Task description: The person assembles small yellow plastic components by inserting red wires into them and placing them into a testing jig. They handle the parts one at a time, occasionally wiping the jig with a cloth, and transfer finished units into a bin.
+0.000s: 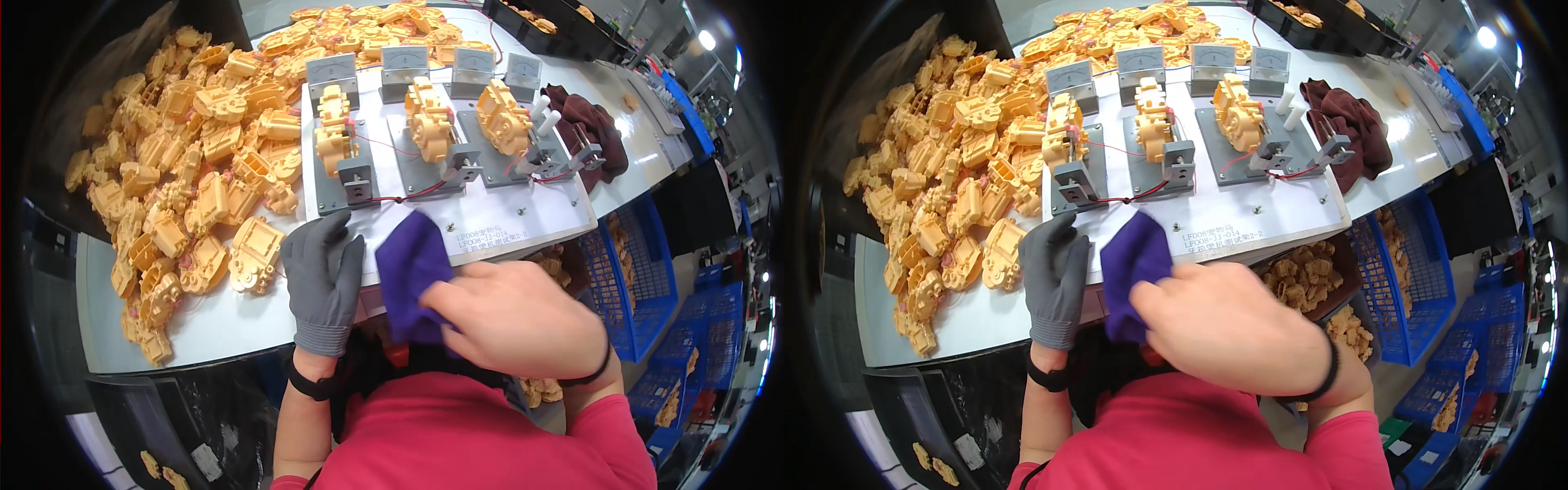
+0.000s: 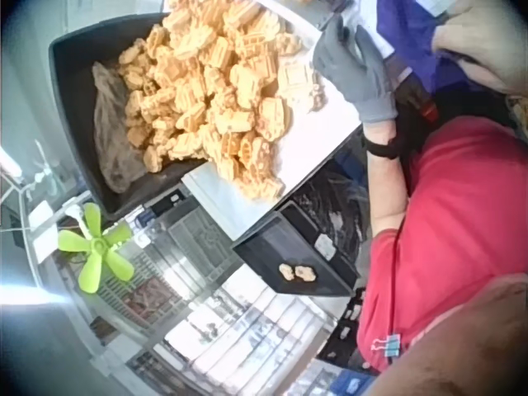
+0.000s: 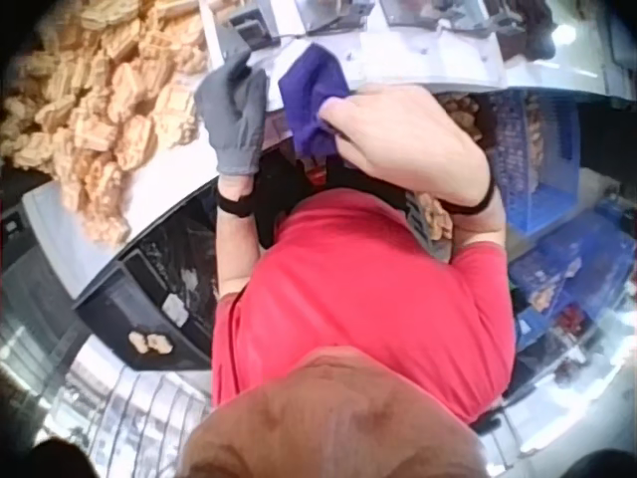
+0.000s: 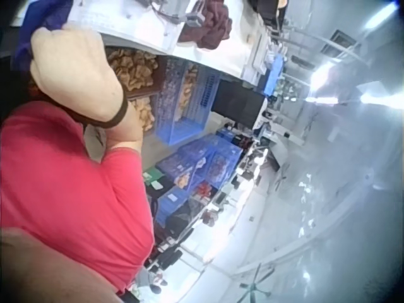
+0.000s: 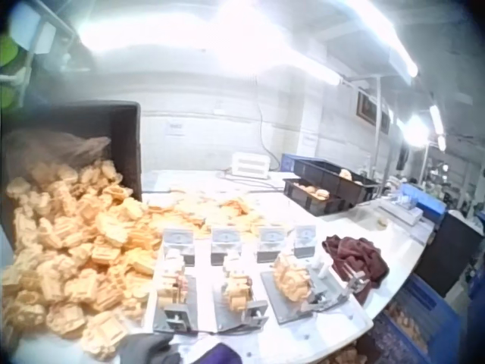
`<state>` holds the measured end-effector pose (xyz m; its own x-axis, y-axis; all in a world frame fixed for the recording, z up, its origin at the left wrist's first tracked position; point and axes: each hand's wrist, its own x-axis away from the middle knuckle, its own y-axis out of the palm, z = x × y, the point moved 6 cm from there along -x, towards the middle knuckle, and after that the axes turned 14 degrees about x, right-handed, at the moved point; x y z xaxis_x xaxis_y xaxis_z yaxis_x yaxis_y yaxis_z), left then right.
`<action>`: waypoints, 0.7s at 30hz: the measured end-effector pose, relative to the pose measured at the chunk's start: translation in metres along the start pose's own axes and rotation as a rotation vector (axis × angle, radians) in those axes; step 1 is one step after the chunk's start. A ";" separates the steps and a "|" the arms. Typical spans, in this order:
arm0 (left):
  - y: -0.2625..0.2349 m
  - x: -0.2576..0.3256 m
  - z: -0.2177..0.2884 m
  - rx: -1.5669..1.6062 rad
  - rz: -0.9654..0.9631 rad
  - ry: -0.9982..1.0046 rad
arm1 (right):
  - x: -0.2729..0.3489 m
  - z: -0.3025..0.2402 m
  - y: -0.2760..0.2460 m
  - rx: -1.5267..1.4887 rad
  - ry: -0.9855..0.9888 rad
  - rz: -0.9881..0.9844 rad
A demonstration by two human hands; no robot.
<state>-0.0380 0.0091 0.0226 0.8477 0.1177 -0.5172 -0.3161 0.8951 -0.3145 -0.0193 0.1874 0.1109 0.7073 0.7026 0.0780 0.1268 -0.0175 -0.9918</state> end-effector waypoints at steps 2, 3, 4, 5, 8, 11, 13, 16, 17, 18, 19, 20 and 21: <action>0.001 -0.001 0.001 0.013 0.001 0.018 | 0.017 0.014 -0.011 -0.084 0.016 0.060; 0.001 -0.001 0.002 0.015 0.003 0.026 | 0.024 0.022 -0.021 -0.127 0.022 0.198; 0.002 -0.002 0.003 0.017 0.010 0.043 | 0.031 0.032 -0.033 -0.182 0.103 0.236; 0.003 -0.002 0.003 0.006 -0.007 0.035 | 0.039 0.037 -0.048 -0.349 0.172 0.327; 0.002 -0.002 0.004 -0.029 -0.042 0.024 | 0.065 0.046 -0.061 -0.565 0.434 0.875; -0.001 -0.001 0.004 -0.052 -0.037 0.032 | 0.067 0.047 -0.062 -0.482 0.396 1.024; 0.000 -0.002 0.006 -0.050 -0.037 0.036 | 0.059 0.043 -0.063 -0.352 0.263 0.980; 0.004 -0.004 0.004 -0.010 -0.006 0.044 | 0.059 0.050 -0.065 -0.173 0.220 1.109; 0.004 -0.003 0.003 -0.028 -0.003 0.035 | 0.065 0.059 -0.069 -0.138 0.227 1.156; 0.000 -0.001 0.002 -0.047 -0.002 0.027 | 0.073 0.072 -0.072 -0.149 0.265 1.212; 0.000 0.001 0.000 -0.047 0.001 0.023 | 0.086 0.087 -0.078 -0.148 0.301 1.275; 0.000 0.002 -0.003 -0.038 0.006 0.016 | 0.097 0.100 -0.079 -0.139 0.337 1.313; 0.000 0.003 -0.002 -0.054 0.012 0.015 | 0.111 0.119 -0.082 -0.099 0.373 1.343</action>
<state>-0.0367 0.0088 0.0195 0.8374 0.1215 -0.5328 -0.3490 0.8692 -0.3503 -0.0337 0.3512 0.1891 0.4651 -0.1195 -0.8772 -0.7503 -0.5790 -0.3189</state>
